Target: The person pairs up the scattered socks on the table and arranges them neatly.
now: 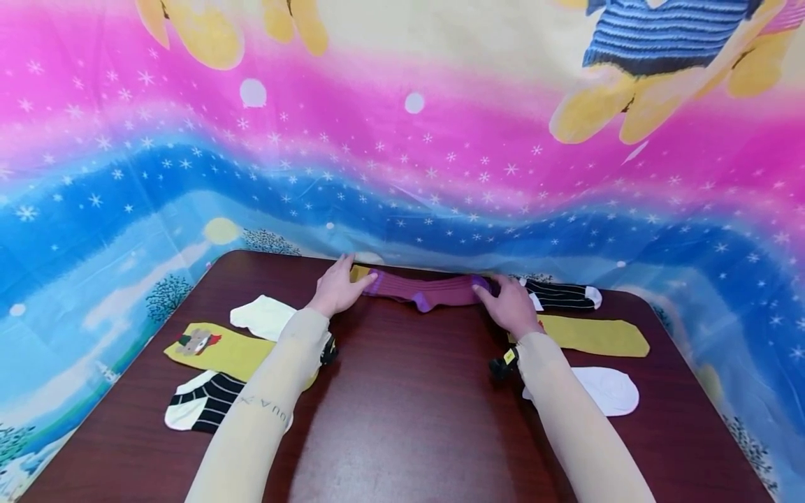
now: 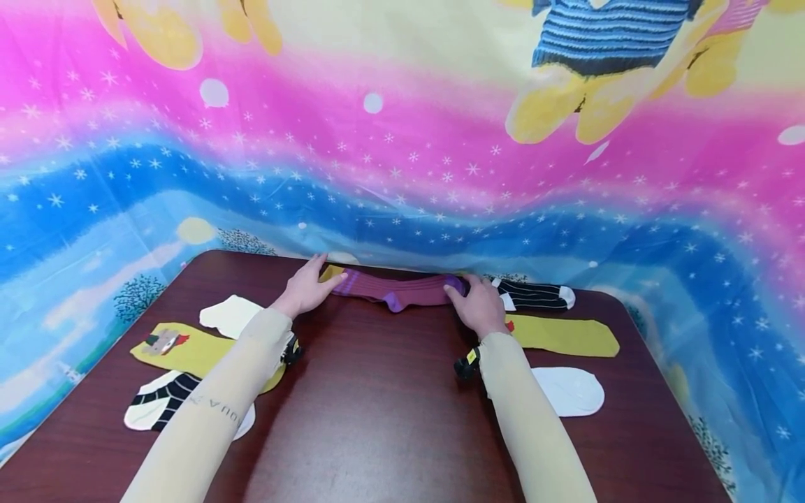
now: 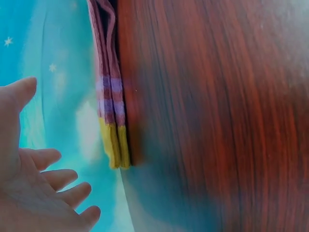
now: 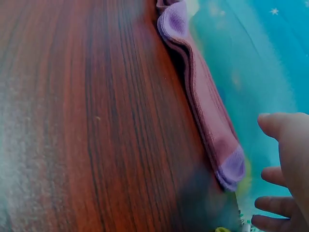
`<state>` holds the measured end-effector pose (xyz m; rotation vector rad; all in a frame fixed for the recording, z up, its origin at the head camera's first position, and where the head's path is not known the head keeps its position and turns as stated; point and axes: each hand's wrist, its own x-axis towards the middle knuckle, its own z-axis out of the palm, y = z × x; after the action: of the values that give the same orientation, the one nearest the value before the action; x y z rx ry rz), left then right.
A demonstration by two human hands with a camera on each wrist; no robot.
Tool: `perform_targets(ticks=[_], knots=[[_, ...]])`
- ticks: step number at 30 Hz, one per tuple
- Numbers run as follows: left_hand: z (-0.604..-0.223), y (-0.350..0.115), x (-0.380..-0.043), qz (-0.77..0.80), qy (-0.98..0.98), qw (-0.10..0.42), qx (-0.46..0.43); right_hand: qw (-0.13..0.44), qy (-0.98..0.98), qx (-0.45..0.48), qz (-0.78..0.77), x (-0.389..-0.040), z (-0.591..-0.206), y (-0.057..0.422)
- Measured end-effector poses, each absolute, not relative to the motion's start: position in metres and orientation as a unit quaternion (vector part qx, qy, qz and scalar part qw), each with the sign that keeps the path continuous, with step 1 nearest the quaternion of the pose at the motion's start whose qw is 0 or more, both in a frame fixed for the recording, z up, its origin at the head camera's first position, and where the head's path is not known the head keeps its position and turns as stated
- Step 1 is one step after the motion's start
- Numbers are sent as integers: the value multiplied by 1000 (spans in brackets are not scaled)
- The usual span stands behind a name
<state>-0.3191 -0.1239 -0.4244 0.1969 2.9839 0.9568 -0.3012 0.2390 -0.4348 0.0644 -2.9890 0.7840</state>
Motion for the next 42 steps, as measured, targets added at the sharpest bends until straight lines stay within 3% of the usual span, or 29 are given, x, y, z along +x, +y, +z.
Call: perform_targets(ticks=[13,25,42], knots=[[-420,-115,-307,228,968,-41,94,8,-970,31,240,-291,-424,227],[-414,-105,-298,163,976,-73,121,32,-976,42,213,-283,-418,220],[-410,-95,-283,147,977,-71,135,63,-979,59,185,-271,-413,219]])
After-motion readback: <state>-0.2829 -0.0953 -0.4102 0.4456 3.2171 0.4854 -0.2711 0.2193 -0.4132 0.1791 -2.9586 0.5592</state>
